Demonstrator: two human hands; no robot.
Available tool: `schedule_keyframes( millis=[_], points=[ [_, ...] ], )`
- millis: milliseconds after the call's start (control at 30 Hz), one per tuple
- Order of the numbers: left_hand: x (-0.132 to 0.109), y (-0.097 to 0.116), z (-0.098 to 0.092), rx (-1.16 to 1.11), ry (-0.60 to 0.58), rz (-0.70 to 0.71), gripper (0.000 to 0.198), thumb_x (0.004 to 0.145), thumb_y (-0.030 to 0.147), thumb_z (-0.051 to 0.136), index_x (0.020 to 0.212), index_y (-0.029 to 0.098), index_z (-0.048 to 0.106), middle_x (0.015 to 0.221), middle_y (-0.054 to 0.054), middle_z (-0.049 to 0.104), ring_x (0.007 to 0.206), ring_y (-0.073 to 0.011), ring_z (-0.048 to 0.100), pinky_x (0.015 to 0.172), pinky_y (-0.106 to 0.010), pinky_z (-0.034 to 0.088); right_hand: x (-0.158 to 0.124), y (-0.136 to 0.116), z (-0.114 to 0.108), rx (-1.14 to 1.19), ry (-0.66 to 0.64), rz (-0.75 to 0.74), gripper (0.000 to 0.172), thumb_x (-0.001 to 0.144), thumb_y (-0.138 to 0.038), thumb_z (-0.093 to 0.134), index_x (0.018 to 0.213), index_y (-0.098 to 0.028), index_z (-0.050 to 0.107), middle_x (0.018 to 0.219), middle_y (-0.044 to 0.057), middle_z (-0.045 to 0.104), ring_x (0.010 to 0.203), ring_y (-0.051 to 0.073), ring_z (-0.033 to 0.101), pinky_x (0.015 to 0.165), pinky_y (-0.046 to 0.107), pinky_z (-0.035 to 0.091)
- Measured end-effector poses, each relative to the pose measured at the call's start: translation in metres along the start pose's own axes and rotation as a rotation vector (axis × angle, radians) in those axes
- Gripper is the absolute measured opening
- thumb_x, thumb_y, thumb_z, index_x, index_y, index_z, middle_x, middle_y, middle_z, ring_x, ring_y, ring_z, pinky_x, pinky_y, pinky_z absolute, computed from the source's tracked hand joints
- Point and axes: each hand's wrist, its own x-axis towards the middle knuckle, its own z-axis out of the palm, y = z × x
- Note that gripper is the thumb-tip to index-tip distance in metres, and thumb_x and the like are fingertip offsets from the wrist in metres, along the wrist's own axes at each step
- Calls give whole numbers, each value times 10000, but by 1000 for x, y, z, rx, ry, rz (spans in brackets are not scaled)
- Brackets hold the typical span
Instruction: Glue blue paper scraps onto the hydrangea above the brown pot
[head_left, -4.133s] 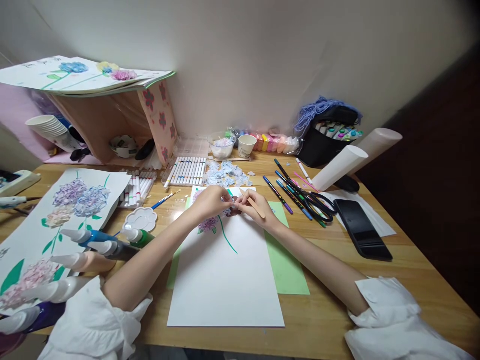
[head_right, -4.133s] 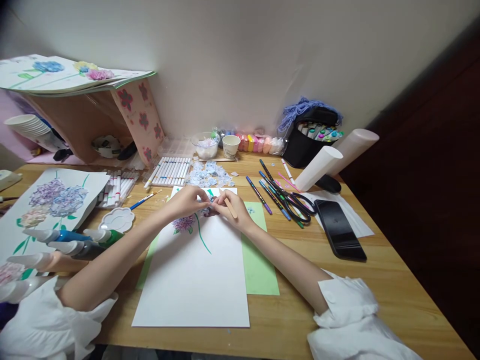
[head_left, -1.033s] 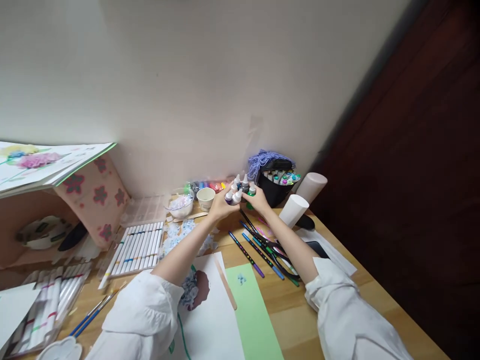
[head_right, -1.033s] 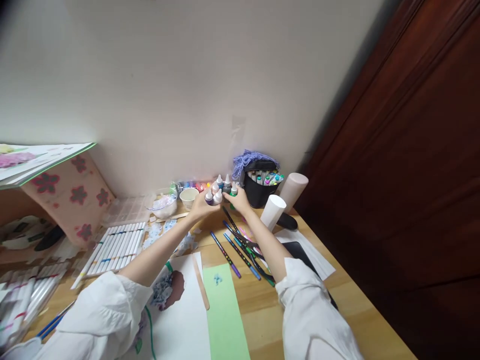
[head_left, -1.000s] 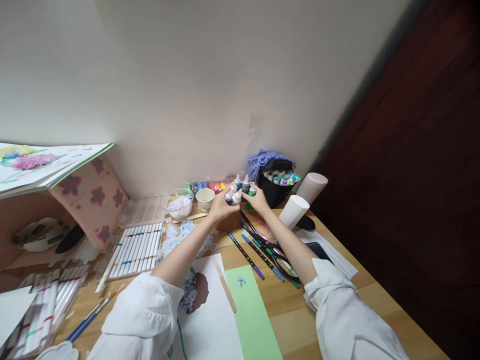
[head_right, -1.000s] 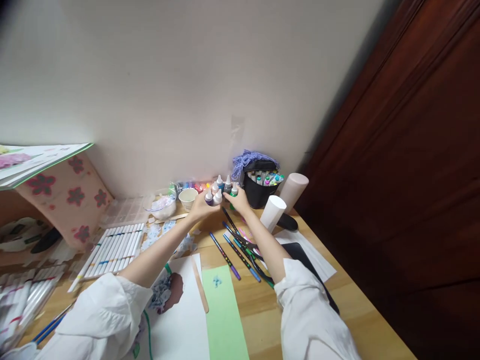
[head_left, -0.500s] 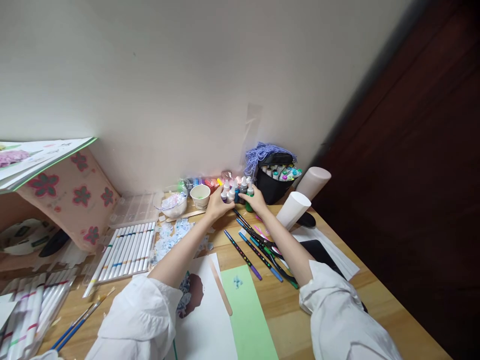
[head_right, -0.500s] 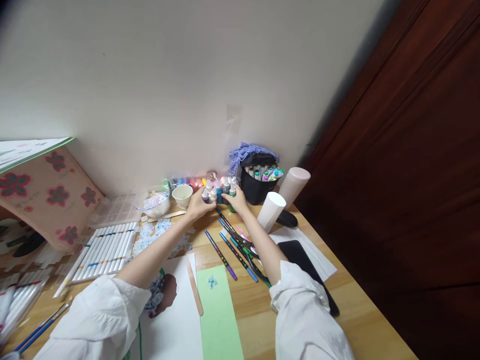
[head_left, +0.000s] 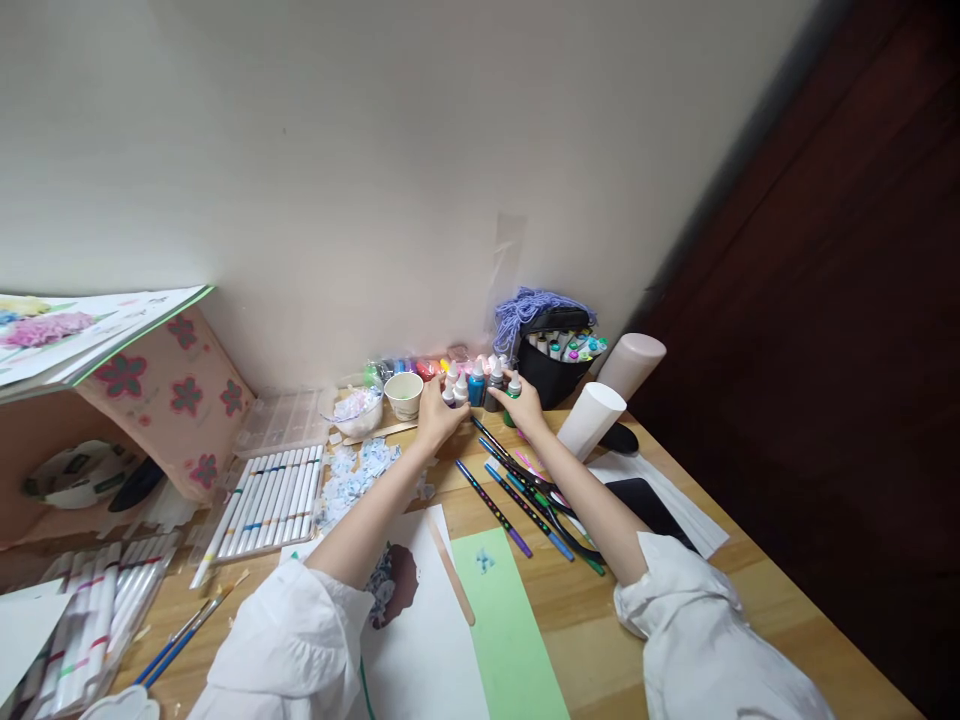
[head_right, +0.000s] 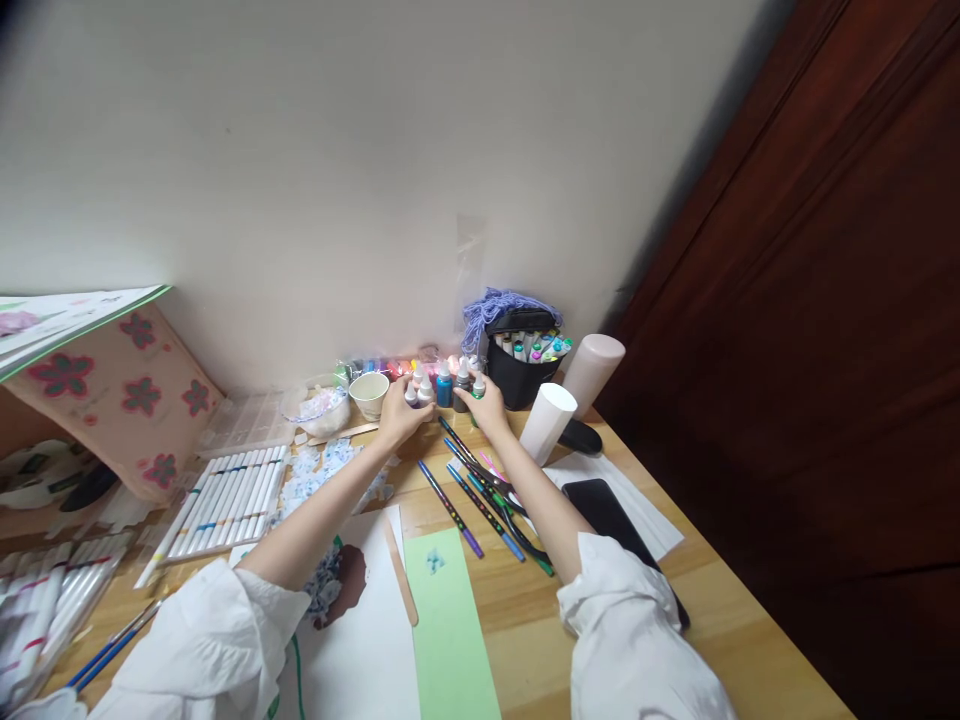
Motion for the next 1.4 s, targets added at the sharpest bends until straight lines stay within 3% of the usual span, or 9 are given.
schedule_keyframes(
  millis=[133,300,600,800,933,1167,1300,1400],
  points=[
    [-1,1,0,-15,14,-27,572,625,225,733,1139,117,508,1137,-153,577,1096,-286,535,950,-392,400,-2,-7,-7,-34,128,-42,334,786,-413,580,980,-154,662,1027,117,678,951,228,615,906,383,450],
    [-7,4,1,-46,23,-44,488,666,189,673,1126,125,525,1108,-140,601,1045,-272,561,923,-396,420,8,-9,-11,-85,348,-62,327,845,-472,479,862,-167,598,901,96,640,854,217,573,859,375,435],
    [-11,0,6,-119,10,-95,287,699,122,581,983,158,588,906,-62,661,829,-201,602,787,-318,458,13,2,10,-116,281,-55,331,833,-508,482,851,-186,557,860,72,633,808,205,577,798,333,445],
    [-8,0,2,-179,-36,-83,278,683,91,578,947,174,605,905,-39,671,831,-187,602,782,-298,454,9,1,5,-148,253,-73,357,846,-505,468,953,-175,551,925,94,633,872,221,585,817,358,454],
    [-4,0,4,-215,-44,-129,272,652,68,590,905,163,616,869,-41,676,795,-181,600,762,-298,458,8,-10,-2,-163,227,-153,393,853,-462,494,1106,-162,524,1093,134,599,1036,227,561,934,377,424],
    [11,-4,8,-260,-35,-214,292,586,60,611,868,136,619,859,-33,682,794,-177,607,751,-284,470,10,-44,-7,-373,64,-391,590,772,-371,644,1291,-172,449,1259,148,528,1192,265,477,1035,434,365],
    [17,-3,4,-221,-76,-213,277,579,73,649,848,132,622,837,-26,683,800,-180,614,762,-279,468,25,-69,0,-547,-224,-400,464,783,-262,631,1228,-173,534,1279,117,549,1207,237,490,1042,379,365],
    [17,-1,0,-149,-103,-210,288,598,112,690,877,134,620,888,-48,686,843,-204,617,796,-302,460,37,-82,11,-644,-448,-344,454,766,-251,658,1208,-192,571,1221,84,611,1101,213,575,957,332,430]
  ],
)
